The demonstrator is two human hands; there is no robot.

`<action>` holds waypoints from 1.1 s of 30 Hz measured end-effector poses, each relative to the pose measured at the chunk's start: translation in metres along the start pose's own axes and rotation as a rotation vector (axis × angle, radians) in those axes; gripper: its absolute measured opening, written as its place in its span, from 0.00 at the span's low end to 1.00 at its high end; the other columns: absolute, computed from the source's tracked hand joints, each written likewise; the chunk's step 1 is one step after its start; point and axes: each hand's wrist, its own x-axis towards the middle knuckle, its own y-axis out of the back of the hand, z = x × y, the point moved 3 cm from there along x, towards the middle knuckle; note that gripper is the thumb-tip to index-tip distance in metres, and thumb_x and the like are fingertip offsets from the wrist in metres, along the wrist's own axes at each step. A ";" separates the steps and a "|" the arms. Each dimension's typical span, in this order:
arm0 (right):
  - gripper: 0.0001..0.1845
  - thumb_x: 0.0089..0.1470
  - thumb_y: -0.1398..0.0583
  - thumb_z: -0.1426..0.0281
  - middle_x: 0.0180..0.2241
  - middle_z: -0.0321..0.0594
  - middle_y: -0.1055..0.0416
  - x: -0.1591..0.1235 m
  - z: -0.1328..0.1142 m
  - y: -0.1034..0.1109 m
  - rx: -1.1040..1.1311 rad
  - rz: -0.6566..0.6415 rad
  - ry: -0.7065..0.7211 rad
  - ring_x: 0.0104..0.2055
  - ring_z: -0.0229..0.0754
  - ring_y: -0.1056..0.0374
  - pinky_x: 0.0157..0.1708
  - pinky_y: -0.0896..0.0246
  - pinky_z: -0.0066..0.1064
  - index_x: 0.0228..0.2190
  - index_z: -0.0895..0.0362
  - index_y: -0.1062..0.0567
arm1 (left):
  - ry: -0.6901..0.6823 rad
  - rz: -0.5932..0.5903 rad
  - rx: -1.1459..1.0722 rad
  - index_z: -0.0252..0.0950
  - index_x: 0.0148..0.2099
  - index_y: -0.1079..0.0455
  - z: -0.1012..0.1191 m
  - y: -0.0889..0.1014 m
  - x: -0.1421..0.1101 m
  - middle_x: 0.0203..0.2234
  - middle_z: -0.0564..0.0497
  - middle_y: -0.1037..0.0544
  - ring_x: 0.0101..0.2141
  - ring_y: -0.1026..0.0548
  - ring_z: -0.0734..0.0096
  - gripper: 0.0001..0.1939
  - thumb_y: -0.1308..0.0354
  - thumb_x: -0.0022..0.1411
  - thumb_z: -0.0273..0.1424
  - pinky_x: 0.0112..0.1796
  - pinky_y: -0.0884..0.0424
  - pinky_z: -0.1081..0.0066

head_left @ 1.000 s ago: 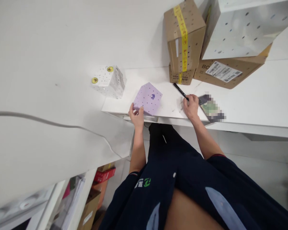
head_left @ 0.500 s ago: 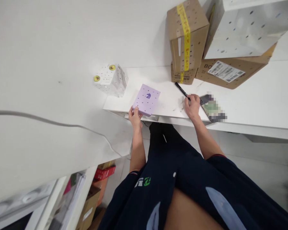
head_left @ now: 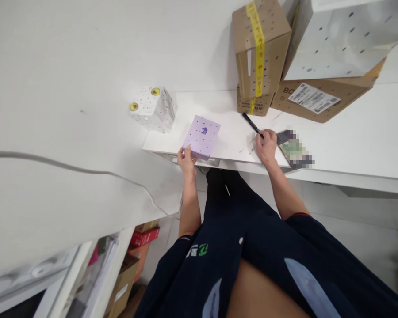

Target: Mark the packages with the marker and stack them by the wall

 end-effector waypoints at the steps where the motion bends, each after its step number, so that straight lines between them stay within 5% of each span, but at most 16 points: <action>1: 0.15 0.62 0.46 0.61 0.47 0.53 0.30 0.000 0.000 0.000 -0.002 0.000 0.001 0.51 0.54 0.33 0.57 0.38 0.52 0.42 0.56 0.25 | 0.002 0.011 0.009 0.39 0.50 0.31 0.003 0.000 0.001 0.38 0.49 0.29 0.30 0.27 0.76 0.28 0.32 0.52 0.48 0.30 0.26 0.74; 8: 0.16 0.62 0.46 0.61 0.47 0.54 0.31 0.000 0.001 0.000 0.011 0.001 -0.010 0.52 0.54 0.34 0.57 0.38 0.51 0.42 0.57 0.24 | 0.015 -0.036 0.073 0.40 0.47 0.30 0.023 -0.004 0.007 0.36 0.49 0.29 0.30 0.26 0.72 0.27 0.33 0.53 0.52 0.29 0.24 0.70; 18: 0.14 0.62 0.46 0.62 0.47 0.53 0.30 0.001 0.002 0.000 0.014 -0.003 -0.009 0.52 0.54 0.33 0.58 0.38 0.51 0.41 0.56 0.24 | 0.429 -0.139 -0.141 0.47 0.62 0.35 -0.002 0.002 -0.009 0.47 0.38 0.30 0.46 0.23 0.51 0.38 0.41 0.55 0.60 0.41 0.22 0.56; 33: 0.17 0.63 0.47 0.61 0.48 0.55 0.32 0.001 0.005 -0.002 0.040 -0.025 -0.017 0.54 0.55 0.34 0.60 0.40 0.52 0.43 0.58 0.25 | 0.571 -0.174 -0.370 0.41 0.56 0.33 -0.010 0.003 -0.021 0.43 0.38 0.31 0.45 0.25 0.55 0.32 0.43 0.57 0.56 0.39 0.20 0.61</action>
